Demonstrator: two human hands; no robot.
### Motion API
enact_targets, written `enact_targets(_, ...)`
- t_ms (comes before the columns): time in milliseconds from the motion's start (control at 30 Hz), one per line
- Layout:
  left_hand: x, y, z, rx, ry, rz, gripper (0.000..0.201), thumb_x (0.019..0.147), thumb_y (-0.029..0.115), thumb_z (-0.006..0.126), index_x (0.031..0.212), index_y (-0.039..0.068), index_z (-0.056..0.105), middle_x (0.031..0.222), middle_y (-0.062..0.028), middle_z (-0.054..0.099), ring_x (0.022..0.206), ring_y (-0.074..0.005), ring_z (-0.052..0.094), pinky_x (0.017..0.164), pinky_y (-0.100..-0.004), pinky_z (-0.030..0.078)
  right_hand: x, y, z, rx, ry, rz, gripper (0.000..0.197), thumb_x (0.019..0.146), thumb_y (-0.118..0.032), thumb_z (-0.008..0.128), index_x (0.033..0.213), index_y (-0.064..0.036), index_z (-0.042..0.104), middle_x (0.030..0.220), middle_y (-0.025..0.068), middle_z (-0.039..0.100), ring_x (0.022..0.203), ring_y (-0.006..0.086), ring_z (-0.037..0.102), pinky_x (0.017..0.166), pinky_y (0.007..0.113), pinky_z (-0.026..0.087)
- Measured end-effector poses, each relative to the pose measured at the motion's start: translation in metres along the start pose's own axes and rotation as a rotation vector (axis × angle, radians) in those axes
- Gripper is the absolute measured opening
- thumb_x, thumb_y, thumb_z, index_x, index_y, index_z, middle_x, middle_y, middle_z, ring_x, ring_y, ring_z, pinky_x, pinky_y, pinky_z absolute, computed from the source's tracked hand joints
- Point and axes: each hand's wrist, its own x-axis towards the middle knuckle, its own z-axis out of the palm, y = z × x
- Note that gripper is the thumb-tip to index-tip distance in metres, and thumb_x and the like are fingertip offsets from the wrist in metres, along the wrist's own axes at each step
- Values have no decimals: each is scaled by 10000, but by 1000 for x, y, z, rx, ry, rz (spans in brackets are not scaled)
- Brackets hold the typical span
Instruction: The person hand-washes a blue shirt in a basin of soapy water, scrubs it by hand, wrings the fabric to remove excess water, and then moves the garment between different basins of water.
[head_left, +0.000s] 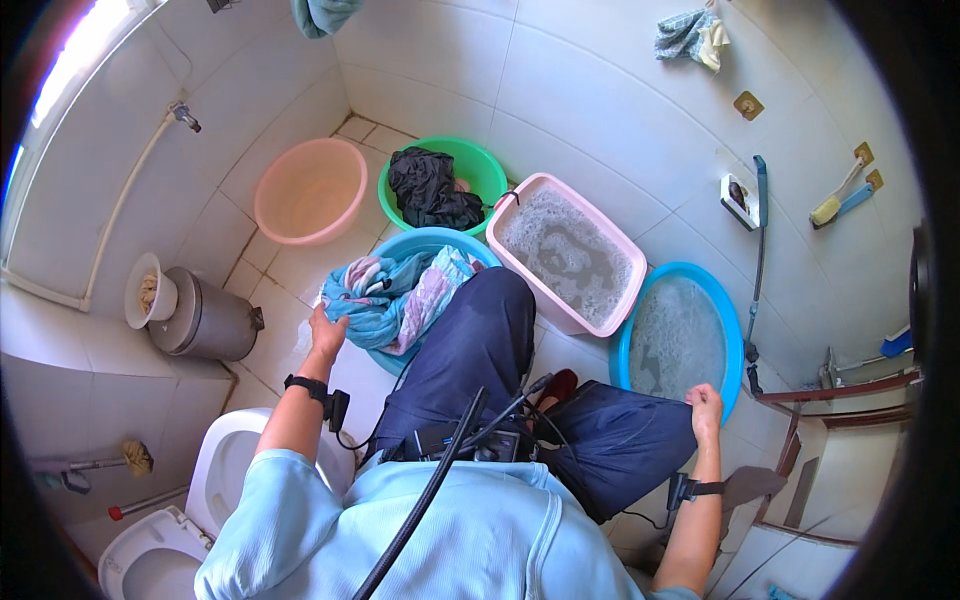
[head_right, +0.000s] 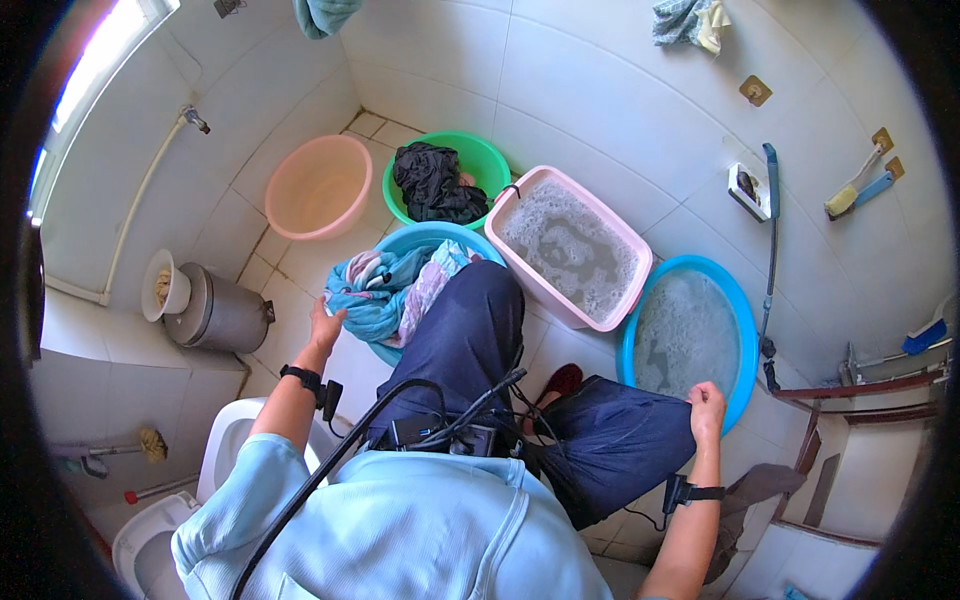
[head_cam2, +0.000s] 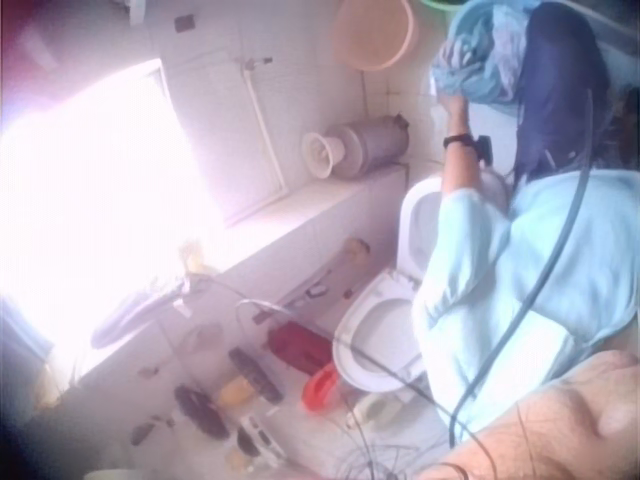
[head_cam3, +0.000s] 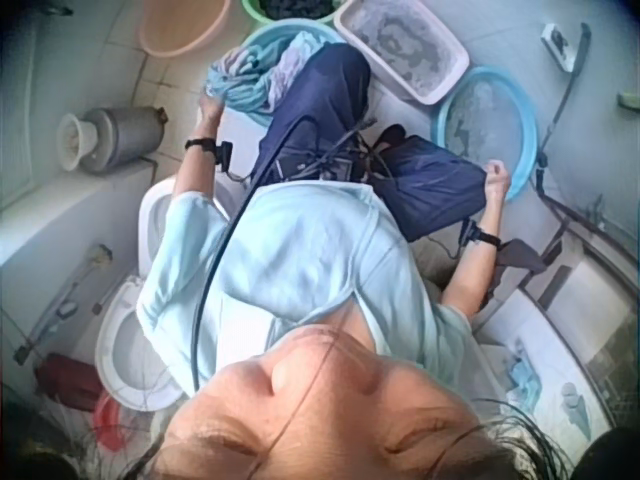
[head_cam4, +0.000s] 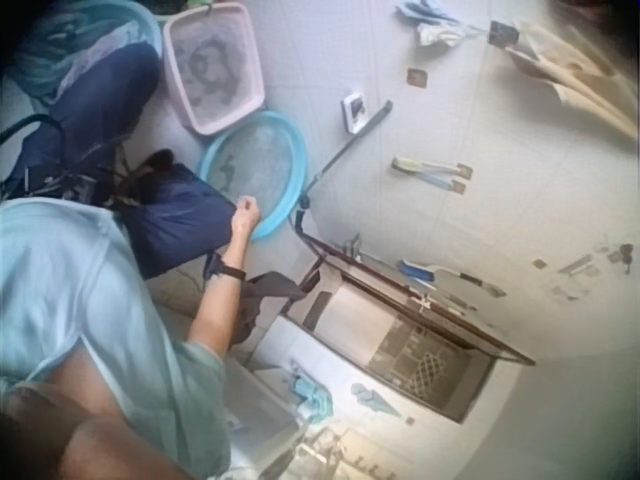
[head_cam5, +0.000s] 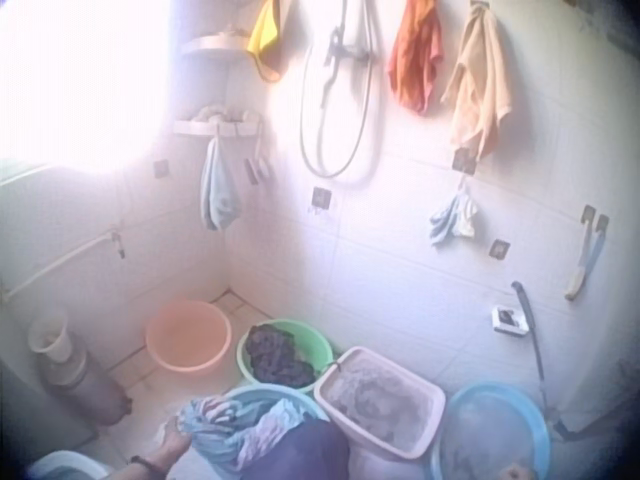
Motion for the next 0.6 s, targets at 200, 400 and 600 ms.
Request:
enact_targets(200,36,-21,35,-203,71,58,837,752,172,719,1463,19,304,1426,-260,405,1319,-406,418,1115,-430,346,-1,22,-4,30,102,-6,124,908,-21,539,821,40,603,734,99,654,680,158,644,667,303,547)
enact_targets(400,41,2,52,200,-181,109,678,712,70,619,1370,166,487,1360,-219,516,1219,-387,531,1024,-444,437,-18,20,-11,-138,159,23,138,893,-7,530,776,33,591,716,93,650,670,159,634,662,306,534)
enact_targets(600,0,-4,130,320,-672,453,599,753,116,630,1341,191,543,1253,-196,620,1158,-370,593,997,-407,463,-14,19,-13,-138,186,88,141,882,-14,533,763,26,597,703,87,651,671,164,639,662,309,522)
